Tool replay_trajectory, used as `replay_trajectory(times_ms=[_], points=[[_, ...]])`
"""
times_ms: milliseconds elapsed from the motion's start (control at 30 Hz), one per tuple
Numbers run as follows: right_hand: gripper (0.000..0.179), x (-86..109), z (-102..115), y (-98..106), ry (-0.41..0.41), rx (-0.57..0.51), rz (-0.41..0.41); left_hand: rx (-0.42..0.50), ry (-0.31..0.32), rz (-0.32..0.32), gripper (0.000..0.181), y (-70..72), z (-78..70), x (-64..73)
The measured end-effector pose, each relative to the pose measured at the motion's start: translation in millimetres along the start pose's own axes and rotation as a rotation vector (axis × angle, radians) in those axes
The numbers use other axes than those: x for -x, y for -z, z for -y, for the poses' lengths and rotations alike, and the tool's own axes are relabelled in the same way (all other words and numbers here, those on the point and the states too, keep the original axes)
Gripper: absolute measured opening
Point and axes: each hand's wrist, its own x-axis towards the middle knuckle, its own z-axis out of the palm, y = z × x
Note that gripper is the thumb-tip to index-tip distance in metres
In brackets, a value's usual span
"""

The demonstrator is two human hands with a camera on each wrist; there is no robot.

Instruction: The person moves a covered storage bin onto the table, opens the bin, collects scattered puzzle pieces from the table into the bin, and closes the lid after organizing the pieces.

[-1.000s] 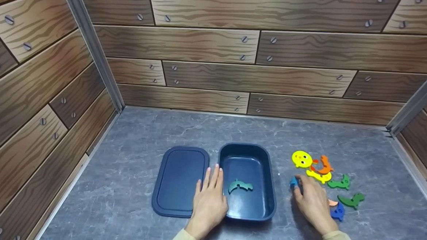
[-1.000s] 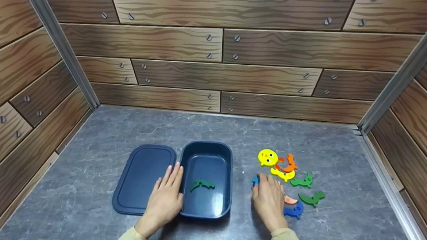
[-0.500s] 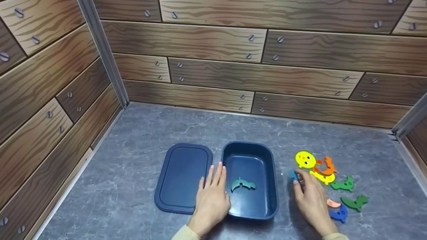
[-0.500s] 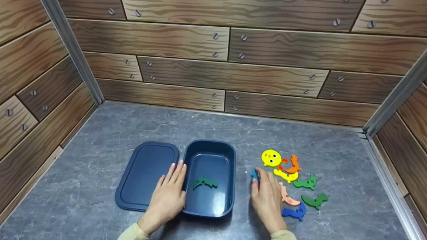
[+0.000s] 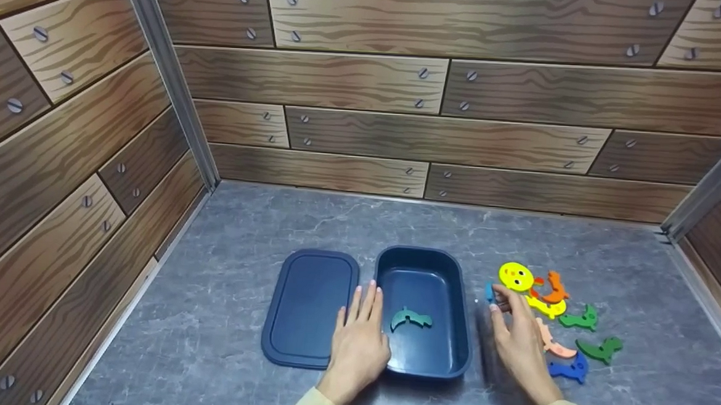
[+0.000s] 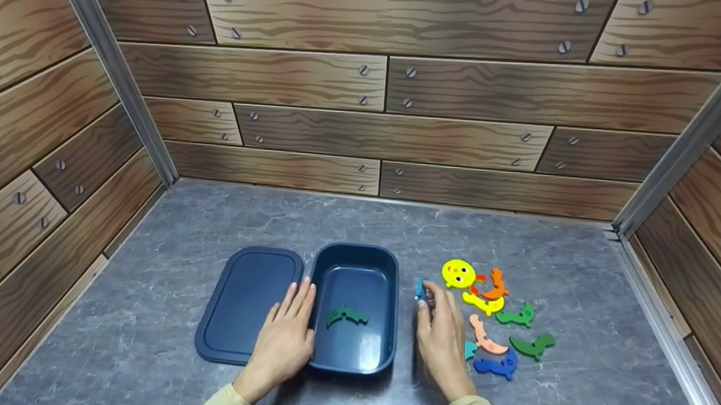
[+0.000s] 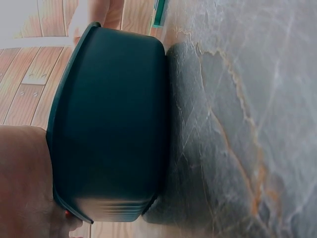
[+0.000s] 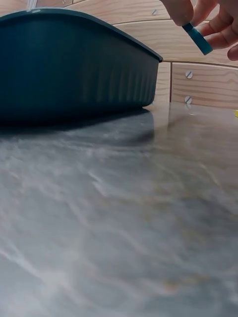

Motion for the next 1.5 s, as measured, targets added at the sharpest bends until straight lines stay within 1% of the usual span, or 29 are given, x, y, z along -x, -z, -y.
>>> replay_trajectory(times_ms=[233,500,700,833,1000,1167,1333,1500], points=[[0.036,-2.5,8,-3,-0.044,-0.050,0.010,-0.002,0.002,0.003,0.069,-1.2,-0.7,0.7],[0.034,-6.9,20,-10,0.026,-0.161,-0.028,-0.012,-0.002,0.005,0.069,-1.8,0.4,0.6],[0.034,-7.1,27,-14,-0.029,-0.211,0.012,-0.015,0.003,0.017,0.069,-2.8,-0.1,2.9],[0.034,-7.5,31,-16,-0.058,-0.204,0.038,-0.011,0.012,0.025,0.068,-3.7,-0.2,3.8],[0.035,-7.8,36,-20,-0.067,-0.190,0.061,-0.006,0.019,0.031,0.068,-4.1,-0.3,4.8],[0.034,-12.0,41,-24,-0.051,-0.194,0.060,-0.002,0.023,0.031,0.067,-3.9,-0.4,3.5],[0.035,-17.1,45,-27,-0.019,-0.209,0.079,-0.002,0.018,0.018,0.067,-2.7,-0.3,0.9],[0.033,-22.4,47,-29,0.022,-0.181,0.100,-0.012,0.011,0.004,0.067,-1.2,-0.2,-1.4]])
